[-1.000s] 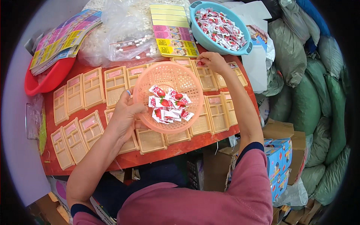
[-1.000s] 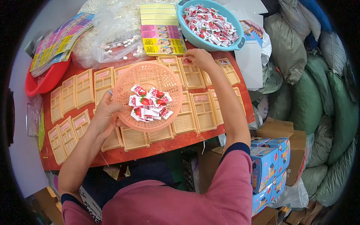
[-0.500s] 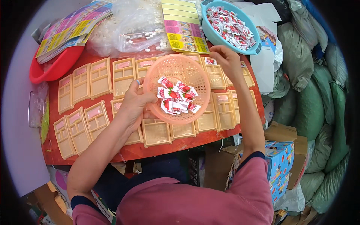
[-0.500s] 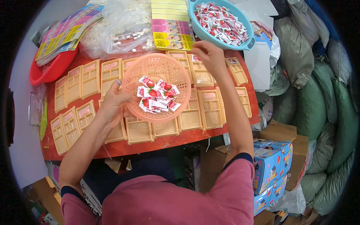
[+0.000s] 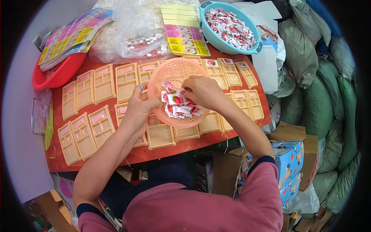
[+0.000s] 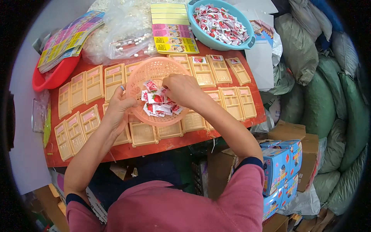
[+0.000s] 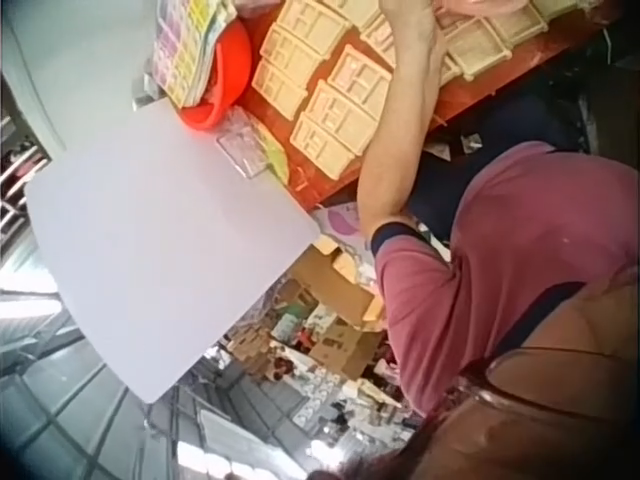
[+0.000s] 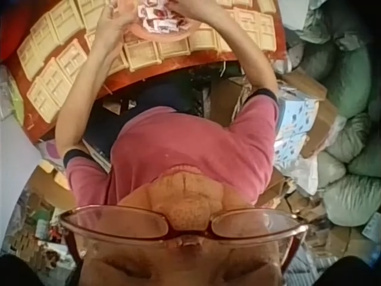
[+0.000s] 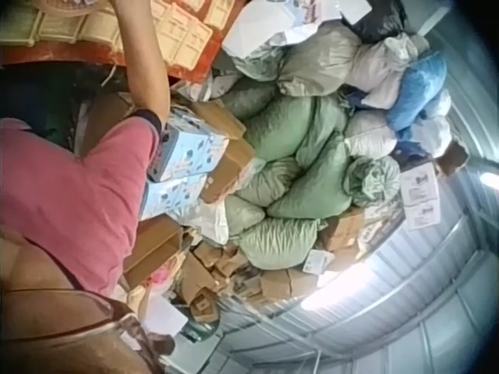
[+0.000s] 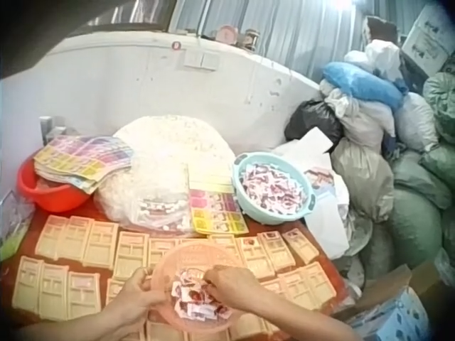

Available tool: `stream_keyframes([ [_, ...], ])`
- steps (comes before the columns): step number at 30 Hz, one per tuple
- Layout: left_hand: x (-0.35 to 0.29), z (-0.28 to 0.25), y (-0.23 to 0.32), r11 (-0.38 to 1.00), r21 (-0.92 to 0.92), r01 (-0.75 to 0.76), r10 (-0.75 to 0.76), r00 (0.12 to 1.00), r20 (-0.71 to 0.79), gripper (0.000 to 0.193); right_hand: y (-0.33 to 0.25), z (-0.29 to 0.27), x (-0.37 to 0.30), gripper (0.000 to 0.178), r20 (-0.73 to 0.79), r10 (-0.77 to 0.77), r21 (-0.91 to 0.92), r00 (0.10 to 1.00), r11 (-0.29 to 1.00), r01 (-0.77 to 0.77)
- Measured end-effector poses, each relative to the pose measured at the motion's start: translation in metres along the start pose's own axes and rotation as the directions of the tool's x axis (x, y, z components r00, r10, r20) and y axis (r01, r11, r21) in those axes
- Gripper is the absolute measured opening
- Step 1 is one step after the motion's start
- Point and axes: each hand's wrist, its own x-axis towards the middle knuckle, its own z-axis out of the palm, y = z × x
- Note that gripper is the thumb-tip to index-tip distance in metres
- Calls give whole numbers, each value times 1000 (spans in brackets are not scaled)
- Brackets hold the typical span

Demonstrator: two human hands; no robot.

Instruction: The recorder is placing small plastic toy components and strawberry stickers into various plastic trays at a workbench.

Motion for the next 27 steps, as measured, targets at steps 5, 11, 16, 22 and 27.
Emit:
stream_keyframes([
  [5,-1,-16,7,998,-68,-8,4,999,-53,53,13,-19,20,8,-220,128,658,967,751,50],
  [11,-6,-29,15,998,-65,-10,3,996,-94,48,101,-14,69,13,-196,116,246,974,967,-66],
  [16,-5,-40,16,998,-67,-15,7,993,-121,49,118,6,87,15,-175,11,71,984,997,1],
  [22,-4,-47,15,999,-46,-18,12,992,-129,49,116,9,94,15,12,139,271,990,953,-137],
  [27,-2,-43,13,998,-60,-8,1,994,-110,52,120,20,90,11,-257,-32,97,966,994,59],
])
